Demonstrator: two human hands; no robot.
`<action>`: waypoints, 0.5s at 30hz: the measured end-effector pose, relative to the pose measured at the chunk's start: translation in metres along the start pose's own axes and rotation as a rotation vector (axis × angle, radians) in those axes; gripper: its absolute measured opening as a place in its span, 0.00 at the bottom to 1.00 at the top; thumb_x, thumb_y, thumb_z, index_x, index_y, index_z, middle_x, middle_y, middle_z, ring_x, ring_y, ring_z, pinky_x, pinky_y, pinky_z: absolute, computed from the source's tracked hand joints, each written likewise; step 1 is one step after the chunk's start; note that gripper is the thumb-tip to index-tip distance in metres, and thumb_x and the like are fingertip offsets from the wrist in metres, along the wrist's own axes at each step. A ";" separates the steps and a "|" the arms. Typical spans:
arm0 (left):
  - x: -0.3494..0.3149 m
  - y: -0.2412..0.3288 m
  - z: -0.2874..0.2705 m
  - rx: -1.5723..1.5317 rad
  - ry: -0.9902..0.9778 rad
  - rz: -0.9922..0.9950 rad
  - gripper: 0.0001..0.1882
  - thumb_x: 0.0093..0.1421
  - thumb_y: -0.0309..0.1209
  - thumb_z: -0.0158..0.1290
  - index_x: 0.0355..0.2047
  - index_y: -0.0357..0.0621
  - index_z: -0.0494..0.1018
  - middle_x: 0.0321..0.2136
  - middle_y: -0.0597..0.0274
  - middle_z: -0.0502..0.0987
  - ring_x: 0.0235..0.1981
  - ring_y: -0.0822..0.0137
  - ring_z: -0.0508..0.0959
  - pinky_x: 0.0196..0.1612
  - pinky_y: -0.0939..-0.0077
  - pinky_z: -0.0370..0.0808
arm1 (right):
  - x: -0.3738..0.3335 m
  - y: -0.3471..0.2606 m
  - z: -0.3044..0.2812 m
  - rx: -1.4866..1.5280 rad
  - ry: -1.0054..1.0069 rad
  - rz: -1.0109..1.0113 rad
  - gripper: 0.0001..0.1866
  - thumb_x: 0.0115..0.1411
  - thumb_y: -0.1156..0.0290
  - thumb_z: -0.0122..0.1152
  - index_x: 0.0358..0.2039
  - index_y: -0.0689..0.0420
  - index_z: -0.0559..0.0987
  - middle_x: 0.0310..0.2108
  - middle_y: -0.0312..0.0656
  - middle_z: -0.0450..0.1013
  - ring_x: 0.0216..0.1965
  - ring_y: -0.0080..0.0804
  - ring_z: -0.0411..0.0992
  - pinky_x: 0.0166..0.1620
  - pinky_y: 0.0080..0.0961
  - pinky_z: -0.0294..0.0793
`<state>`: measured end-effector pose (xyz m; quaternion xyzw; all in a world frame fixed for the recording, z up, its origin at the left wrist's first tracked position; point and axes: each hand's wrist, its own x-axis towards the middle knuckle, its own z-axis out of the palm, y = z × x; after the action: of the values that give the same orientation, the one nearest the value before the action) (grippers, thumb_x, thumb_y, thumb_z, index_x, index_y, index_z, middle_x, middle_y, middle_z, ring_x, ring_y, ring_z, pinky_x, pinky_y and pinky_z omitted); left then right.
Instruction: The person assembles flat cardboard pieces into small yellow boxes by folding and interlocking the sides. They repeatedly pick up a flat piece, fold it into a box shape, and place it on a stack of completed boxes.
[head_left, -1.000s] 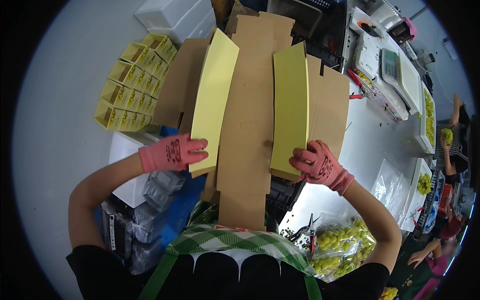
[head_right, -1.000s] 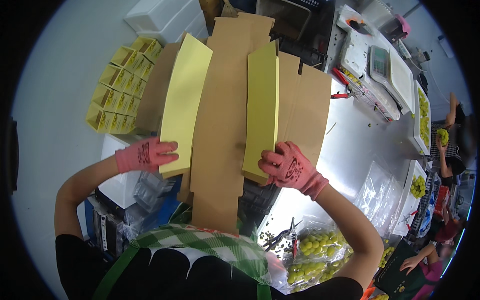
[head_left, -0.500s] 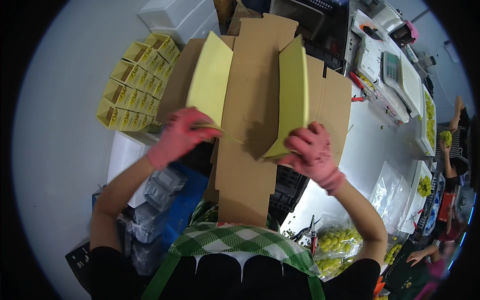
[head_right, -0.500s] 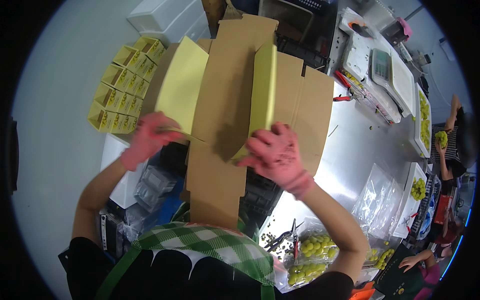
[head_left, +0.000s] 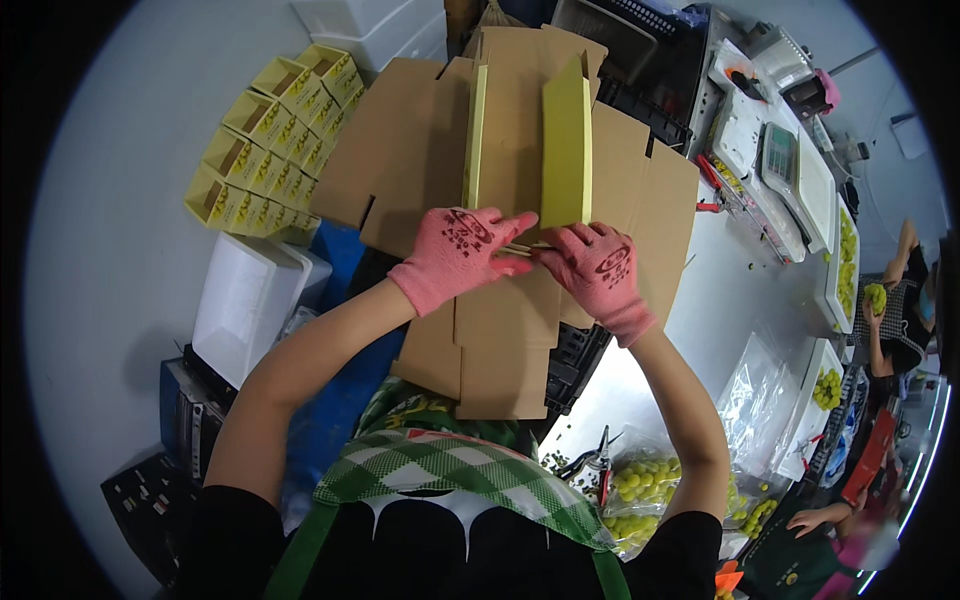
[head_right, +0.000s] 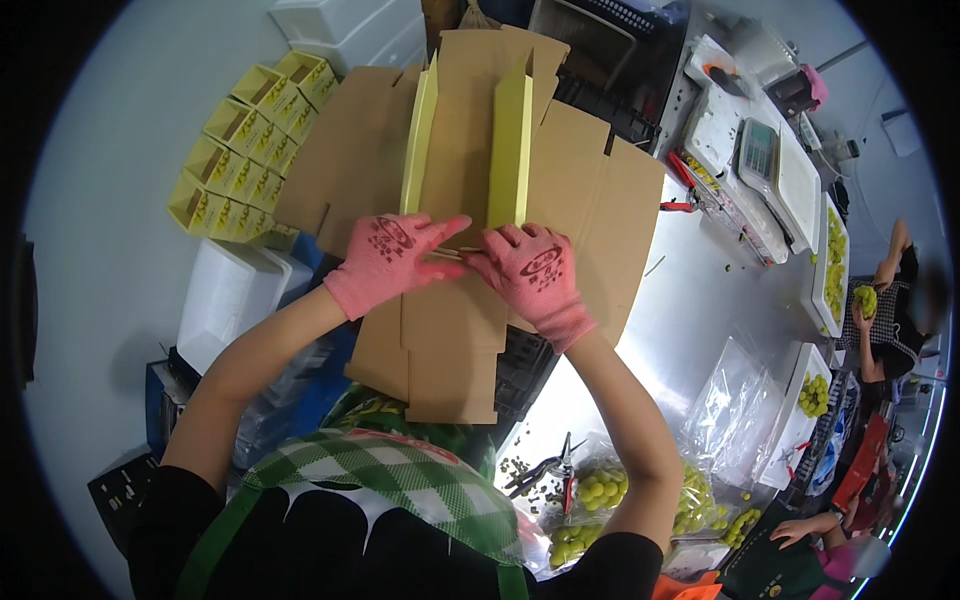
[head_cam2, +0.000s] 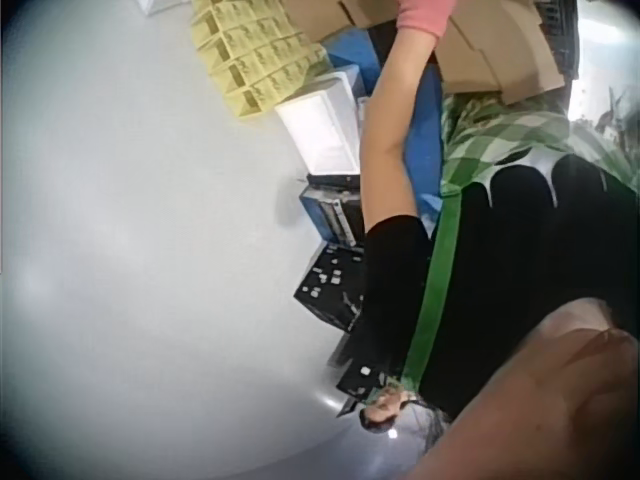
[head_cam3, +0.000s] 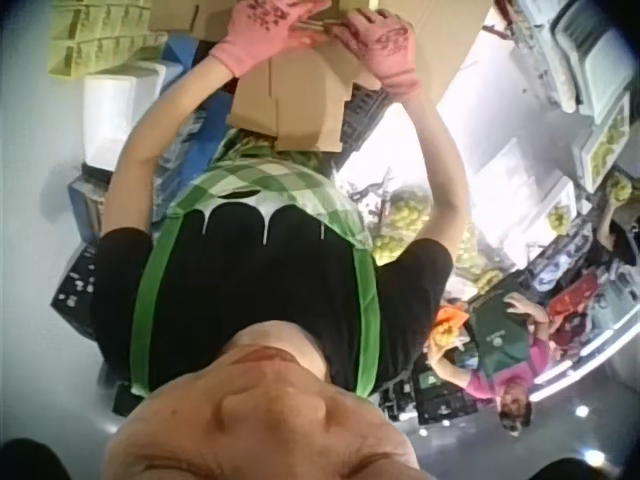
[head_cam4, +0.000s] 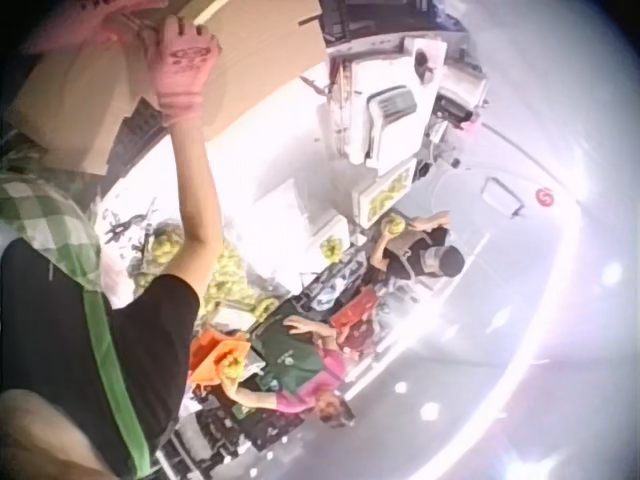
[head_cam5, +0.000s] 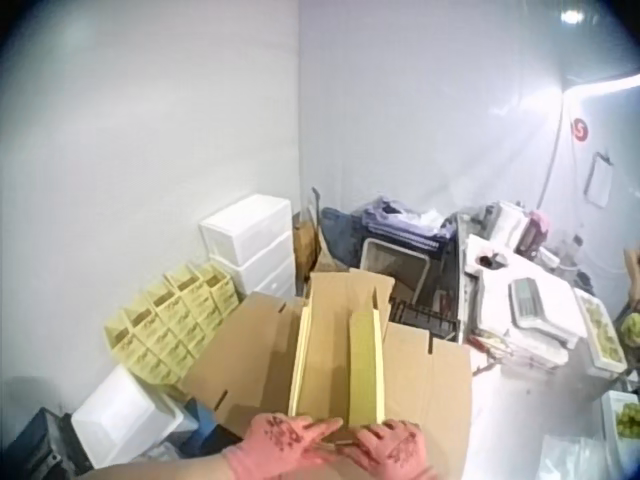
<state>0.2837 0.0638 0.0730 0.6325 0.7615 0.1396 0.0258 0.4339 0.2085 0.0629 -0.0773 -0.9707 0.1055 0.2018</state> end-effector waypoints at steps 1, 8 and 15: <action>-0.001 0.000 -0.001 -0.003 -0.001 -0.003 0.28 0.48 0.52 0.59 0.49 0.57 0.73 0.25 0.69 0.74 0.26 0.66 0.77 0.28 0.73 0.74 | 0.000 0.001 -0.003 0.083 -0.039 0.007 0.14 0.53 0.56 0.60 0.36 0.49 0.76 0.25 0.32 0.72 0.24 0.36 0.69 0.27 0.28 0.68; -0.013 -0.013 -0.001 -0.044 0.094 -0.072 0.27 0.44 0.53 0.61 0.44 0.57 0.76 0.21 0.71 0.72 0.22 0.67 0.75 0.27 0.75 0.73 | 0.002 -0.010 -0.026 1.180 -0.227 0.740 0.21 0.63 0.63 0.54 0.54 0.57 0.69 0.44 0.36 0.75 0.39 0.20 0.70 0.37 0.20 0.70; -0.013 -0.011 0.004 -0.044 0.183 -0.120 0.27 0.41 0.53 0.63 0.39 0.54 0.78 0.20 0.72 0.74 0.22 0.67 0.76 0.26 0.74 0.72 | -0.068 -0.029 0.011 0.480 0.267 0.155 0.30 0.48 0.79 0.60 0.55 0.52 0.69 0.54 0.46 0.66 0.50 0.42 0.68 0.52 0.34 0.68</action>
<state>0.2763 0.0503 0.0647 0.5695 0.7940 0.2115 -0.0216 0.4884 0.1656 0.0344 -0.1143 -0.8740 0.3361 0.3319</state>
